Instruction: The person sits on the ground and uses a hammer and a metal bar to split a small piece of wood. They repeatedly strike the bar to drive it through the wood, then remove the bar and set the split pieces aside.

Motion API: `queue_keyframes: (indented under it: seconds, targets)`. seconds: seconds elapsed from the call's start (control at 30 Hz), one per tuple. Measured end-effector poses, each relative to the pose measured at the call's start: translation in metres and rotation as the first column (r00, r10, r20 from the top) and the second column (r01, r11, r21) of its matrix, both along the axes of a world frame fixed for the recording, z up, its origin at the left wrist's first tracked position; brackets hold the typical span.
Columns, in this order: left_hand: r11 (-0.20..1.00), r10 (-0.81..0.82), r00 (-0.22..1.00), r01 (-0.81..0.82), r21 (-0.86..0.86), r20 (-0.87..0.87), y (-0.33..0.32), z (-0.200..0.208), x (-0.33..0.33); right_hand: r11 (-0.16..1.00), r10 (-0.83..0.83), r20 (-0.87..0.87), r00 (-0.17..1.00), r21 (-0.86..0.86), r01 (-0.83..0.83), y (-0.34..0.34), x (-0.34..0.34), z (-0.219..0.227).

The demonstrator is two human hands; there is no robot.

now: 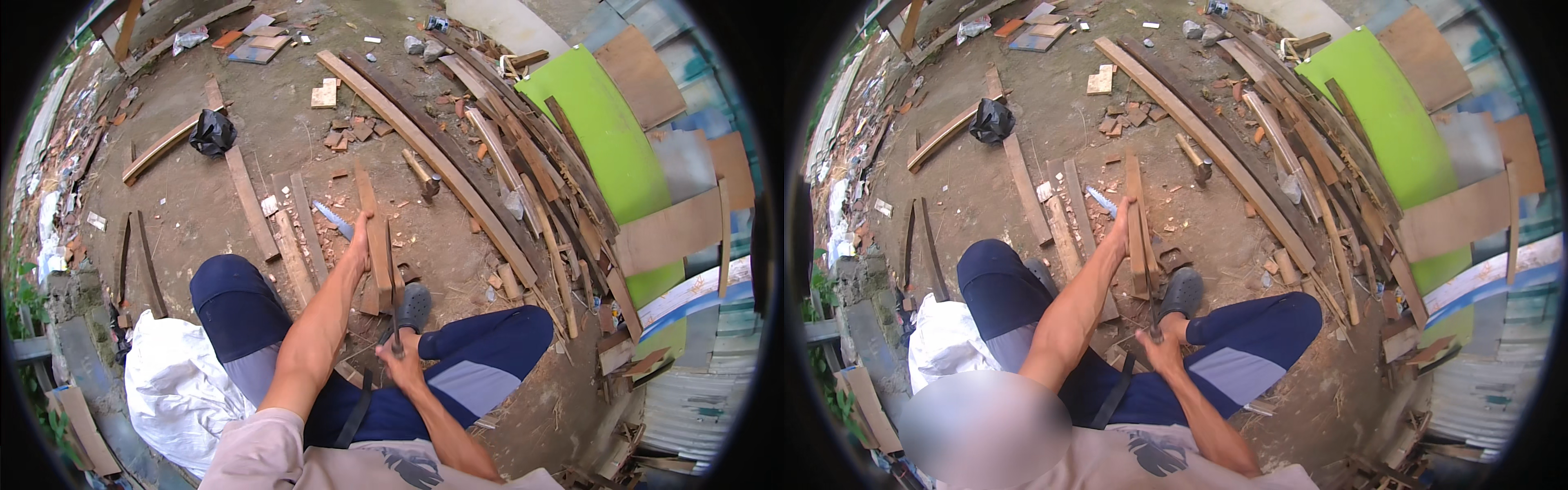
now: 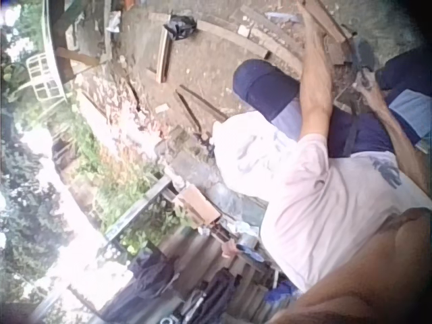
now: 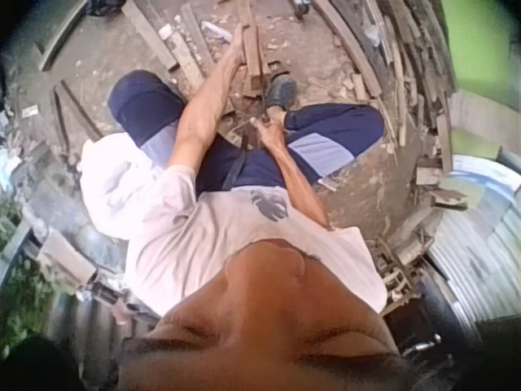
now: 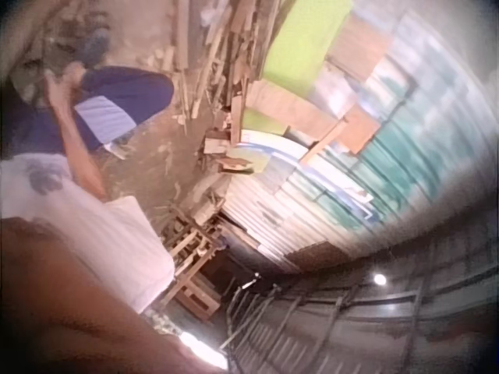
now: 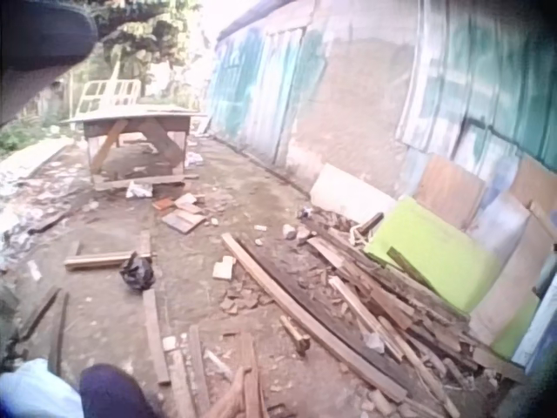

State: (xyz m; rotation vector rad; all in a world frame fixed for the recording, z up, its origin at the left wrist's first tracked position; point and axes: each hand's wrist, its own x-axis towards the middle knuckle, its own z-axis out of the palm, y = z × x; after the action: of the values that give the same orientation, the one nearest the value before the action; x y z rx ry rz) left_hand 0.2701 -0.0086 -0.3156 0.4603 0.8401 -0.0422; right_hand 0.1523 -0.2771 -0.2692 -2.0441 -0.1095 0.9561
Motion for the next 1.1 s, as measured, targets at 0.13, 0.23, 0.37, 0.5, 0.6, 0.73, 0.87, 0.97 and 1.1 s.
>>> queue_keyframes:
  seconds: [0.13, 0.23, 0.37, 0.5, 0.6, 0.73, 0.87, 0.97, 1.1]
  targets:
    - [0.999, -0.018, 1.000, 0.019, -0.047, 0.011, -0.017, -0.015, 0.004, 0.994, -0.101, -0.185, 0.978, -0.066, 0.090, -0.026, -0.008, 0.040]
    - [0.999, 0.042, 0.999, -0.042, 0.020, -0.013, -0.015, -0.036, 0.001, 0.996, -0.059, -0.300, 0.952, 0.042, 0.075, -0.023, -0.002, 0.102]
    - [0.999, 0.004, 1.000, -0.004, 0.054, 0.009, -0.028, -0.042, -0.003, 0.981, -0.097, -0.359, 0.928, 0.121, 0.150, -0.025, -0.001, 0.175]
    - [0.997, 0.024, 1.000, -0.024, 0.067, -0.011, -0.026, -0.030, -0.016, 0.926, -0.258, -0.222, 0.940, 0.220, 0.306, -0.033, 0.016, 0.228]
    - [0.996, 0.084, 0.995, -0.086, 0.027, 0.046, -0.031, -0.010, -0.019, 0.957, -0.246, 0.061, 0.967, 0.173, 0.233, -0.043, 0.041, 0.205]
    - [0.993, 0.088, 0.990, -0.096, 0.062, 0.112, -0.037, 0.020, -0.024, 0.954, -0.239, 0.154, 0.959, 0.221, 0.202, -0.030, 0.054, 0.137]
    - [0.973, 0.112, 0.980, -0.142, 0.181, 0.164, -0.029, 0.080, -0.039, 0.868, -0.199, -0.025, 0.980, 0.461, 0.188, 0.000, 0.047, 0.114]
    - [0.923, 0.131, 0.969, -0.196, 0.331, 0.211, -0.016, 0.099, -0.047, 0.863, -0.095, -0.051, 0.994, 0.494, 0.107, 0.012, 0.037, 0.118]
    - [0.860, 0.151, 0.945, -0.270, 0.432, 0.289, 0.004, 0.143, -0.067, 0.773, -0.032, -0.124, 0.992, 0.626, 0.103, 0.021, 0.024, 0.110]
